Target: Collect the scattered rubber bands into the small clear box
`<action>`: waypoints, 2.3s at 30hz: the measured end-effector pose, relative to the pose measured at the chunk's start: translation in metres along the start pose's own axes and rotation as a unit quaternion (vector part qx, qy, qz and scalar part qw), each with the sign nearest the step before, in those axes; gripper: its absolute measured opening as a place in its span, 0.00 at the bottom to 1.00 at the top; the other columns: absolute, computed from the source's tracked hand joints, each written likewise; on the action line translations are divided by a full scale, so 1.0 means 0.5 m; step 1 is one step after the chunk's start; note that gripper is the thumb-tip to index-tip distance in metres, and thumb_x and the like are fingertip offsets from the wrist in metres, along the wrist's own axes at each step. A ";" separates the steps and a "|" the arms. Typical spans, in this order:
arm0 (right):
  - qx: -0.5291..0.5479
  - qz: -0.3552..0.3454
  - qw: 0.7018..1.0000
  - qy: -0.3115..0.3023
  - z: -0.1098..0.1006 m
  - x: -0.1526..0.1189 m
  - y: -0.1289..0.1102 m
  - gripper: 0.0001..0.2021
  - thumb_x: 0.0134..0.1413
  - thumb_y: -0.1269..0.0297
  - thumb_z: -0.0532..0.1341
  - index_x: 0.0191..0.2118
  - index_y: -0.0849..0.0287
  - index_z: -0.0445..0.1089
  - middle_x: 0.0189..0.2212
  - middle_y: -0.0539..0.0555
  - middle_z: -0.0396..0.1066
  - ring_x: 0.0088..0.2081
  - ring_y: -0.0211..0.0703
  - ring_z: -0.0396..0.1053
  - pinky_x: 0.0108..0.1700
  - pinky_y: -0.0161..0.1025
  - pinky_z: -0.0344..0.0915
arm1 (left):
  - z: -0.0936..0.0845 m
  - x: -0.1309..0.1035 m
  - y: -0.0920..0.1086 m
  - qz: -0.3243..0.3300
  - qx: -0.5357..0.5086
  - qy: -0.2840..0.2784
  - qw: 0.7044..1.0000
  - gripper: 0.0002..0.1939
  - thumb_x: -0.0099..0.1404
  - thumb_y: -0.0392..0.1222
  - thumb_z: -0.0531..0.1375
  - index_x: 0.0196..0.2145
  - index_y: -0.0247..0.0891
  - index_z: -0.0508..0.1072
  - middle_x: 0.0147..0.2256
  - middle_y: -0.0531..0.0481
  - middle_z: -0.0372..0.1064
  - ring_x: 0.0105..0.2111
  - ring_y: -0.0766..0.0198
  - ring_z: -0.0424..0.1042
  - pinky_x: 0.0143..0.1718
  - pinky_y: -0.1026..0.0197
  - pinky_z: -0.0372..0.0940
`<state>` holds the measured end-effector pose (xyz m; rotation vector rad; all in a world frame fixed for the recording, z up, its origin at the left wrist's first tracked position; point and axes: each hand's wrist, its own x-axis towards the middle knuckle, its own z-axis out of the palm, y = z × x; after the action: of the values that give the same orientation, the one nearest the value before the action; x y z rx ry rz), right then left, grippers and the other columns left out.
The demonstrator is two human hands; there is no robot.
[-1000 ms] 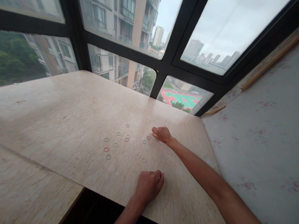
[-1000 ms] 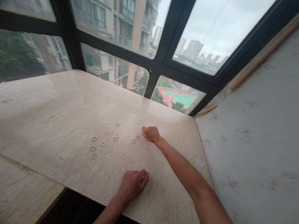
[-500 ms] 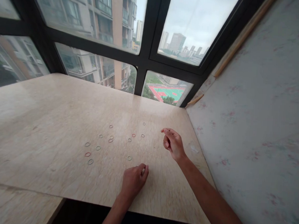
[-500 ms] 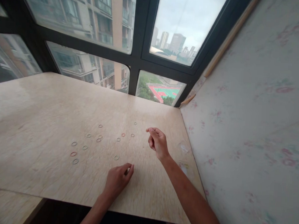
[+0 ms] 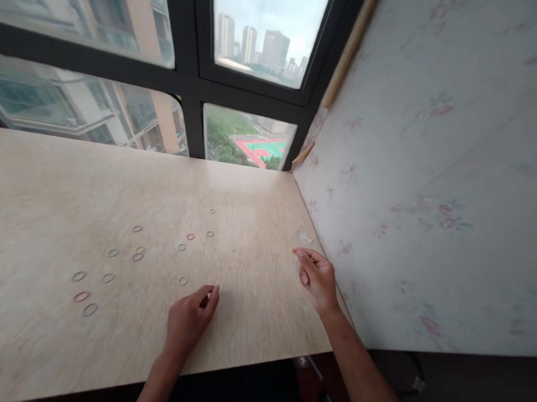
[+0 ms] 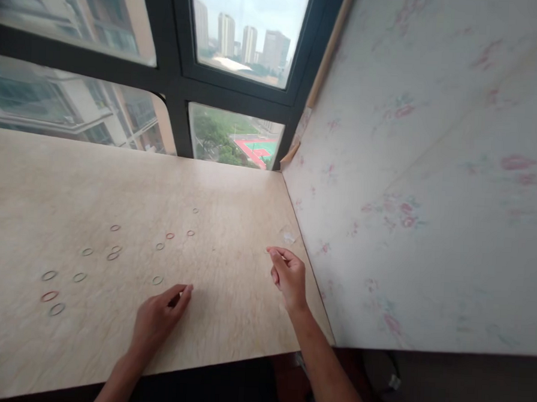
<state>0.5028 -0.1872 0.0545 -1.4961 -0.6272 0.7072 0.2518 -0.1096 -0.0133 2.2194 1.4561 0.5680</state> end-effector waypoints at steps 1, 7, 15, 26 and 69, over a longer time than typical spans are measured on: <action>-0.011 0.000 1.000 0.018 -0.023 -0.002 0.008 0.22 0.47 0.48 0.65 0.39 0.64 0.73 0.10 0.40 0.52 0.13 0.28 0.46 0.13 0.27 0.40 | 0.000 0.001 0.000 -0.004 0.004 -0.001 1.000 0.17 0.66 0.50 0.51 0.33 0.41 0.77 0.23 0.52 0.73 0.25 0.61 0.72 0.27 0.65 0.55; -0.088 -0.006 0.990 0.111 -0.135 -0.011 0.050 0.24 0.46 0.48 0.64 0.41 0.66 0.73 0.11 0.42 0.56 0.14 0.30 0.50 0.15 0.29 0.44 | 0.001 0.005 0.000 -0.016 0.014 -0.006 1.000 0.17 0.64 0.51 0.52 0.33 0.41 0.78 0.25 0.51 0.75 0.27 0.59 0.73 0.28 0.64 0.56; -0.254 -0.056 0.959 0.112 -0.171 0.029 0.068 0.22 0.53 0.51 0.58 0.42 0.66 0.75 0.12 0.45 0.60 0.15 0.34 0.56 0.19 0.31 0.51 | 0.000 0.005 0.004 -0.025 0.030 -0.002 0.999 0.17 0.64 0.52 0.52 0.33 0.41 0.78 0.24 0.51 0.74 0.26 0.59 0.72 0.27 0.64 0.55; -0.332 -0.090 0.938 0.049 -0.143 -0.012 0.064 0.21 0.57 0.53 0.55 0.43 0.63 0.76 0.15 0.49 0.69 0.16 0.37 0.63 0.21 0.34 0.60 | 0.001 0.004 0.007 -0.017 0.020 0.005 1.000 0.18 0.64 0.52 0.51 0.31 0.41 0.77 0.23 0.51 0.74 0.25 0.61 0.71 0.27 0.65 0.54; -0.414 -0.200 0.885 -0.071 -0.109 -0.068 0.188 0.22 0.57 0.46 0.53 0.38 0.57 0.78 0.37 0.55 0.78 0.37 0.50 0.77 0.37 0.38 0.74 | -0.253 0.283 -0.245 -0.143 0.113 -0.141 0.973 0.09 0.51 0.38 0.60 0.28 0.34 0.79 0.27 0.46 0.75 0.32 0.60 0.72 0.30 0.64 0.59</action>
<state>0.5185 -0.2531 -0.0368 -1.9970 -1.4280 0.2099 0.1421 0.0809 0.0380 2.0892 1.7092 -0.0086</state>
